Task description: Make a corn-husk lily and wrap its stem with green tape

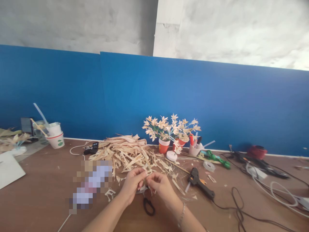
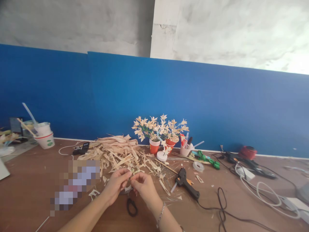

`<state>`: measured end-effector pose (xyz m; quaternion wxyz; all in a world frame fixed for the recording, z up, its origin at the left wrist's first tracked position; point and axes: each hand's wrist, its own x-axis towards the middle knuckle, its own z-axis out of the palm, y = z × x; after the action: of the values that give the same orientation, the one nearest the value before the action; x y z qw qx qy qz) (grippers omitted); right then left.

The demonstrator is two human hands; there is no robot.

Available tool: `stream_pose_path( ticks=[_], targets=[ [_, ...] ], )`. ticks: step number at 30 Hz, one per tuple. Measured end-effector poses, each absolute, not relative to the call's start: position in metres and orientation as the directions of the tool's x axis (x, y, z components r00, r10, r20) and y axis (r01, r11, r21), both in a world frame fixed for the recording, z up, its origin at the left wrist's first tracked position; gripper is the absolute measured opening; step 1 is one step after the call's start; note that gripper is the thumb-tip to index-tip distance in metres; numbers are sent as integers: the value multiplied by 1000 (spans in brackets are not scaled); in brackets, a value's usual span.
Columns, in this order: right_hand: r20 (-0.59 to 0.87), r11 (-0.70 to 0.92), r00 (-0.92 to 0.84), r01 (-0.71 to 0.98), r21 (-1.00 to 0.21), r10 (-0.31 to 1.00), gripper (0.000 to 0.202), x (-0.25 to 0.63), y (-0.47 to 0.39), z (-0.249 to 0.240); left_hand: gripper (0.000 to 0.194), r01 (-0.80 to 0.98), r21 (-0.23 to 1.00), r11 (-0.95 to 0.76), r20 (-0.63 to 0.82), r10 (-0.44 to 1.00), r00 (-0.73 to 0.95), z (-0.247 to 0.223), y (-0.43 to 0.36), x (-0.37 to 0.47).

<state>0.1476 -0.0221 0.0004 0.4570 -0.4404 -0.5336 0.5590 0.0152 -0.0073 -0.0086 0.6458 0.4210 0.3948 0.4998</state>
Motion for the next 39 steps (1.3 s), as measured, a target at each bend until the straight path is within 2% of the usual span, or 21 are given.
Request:
stream_pose_path(
  ticks=[9,17,25,29,36,39],
  targets=[
    [37,41,-161,25,-999,986,24,147,-20,-4,25,-326,933,154,-107,982,157,-9,-7,14],
    [60,66,-111,51,-997,992,23,147,-21,-1,17,-398,907,135,-46,973,225,-14,-4,14],
    [86,91,-91,52,-995,992,12,146,-18,-11,17,-289,955,72,-29,988,153,-15,-4,16],
    [96,100,-61,73,-992,994,17,145,-19,-10,19,-226,972,64,-38,992,118,-13,-5,18],
    [139,139,-13,135,-981,990,18,144,-19,-11,21,-227,973,53,-28,993,113,-10,-8,19],
    [108,110,-23,108,-988,994,21,143,-18,-13,21,-210,977,46,-25,994,104,-10,-8,18]
  ],
)
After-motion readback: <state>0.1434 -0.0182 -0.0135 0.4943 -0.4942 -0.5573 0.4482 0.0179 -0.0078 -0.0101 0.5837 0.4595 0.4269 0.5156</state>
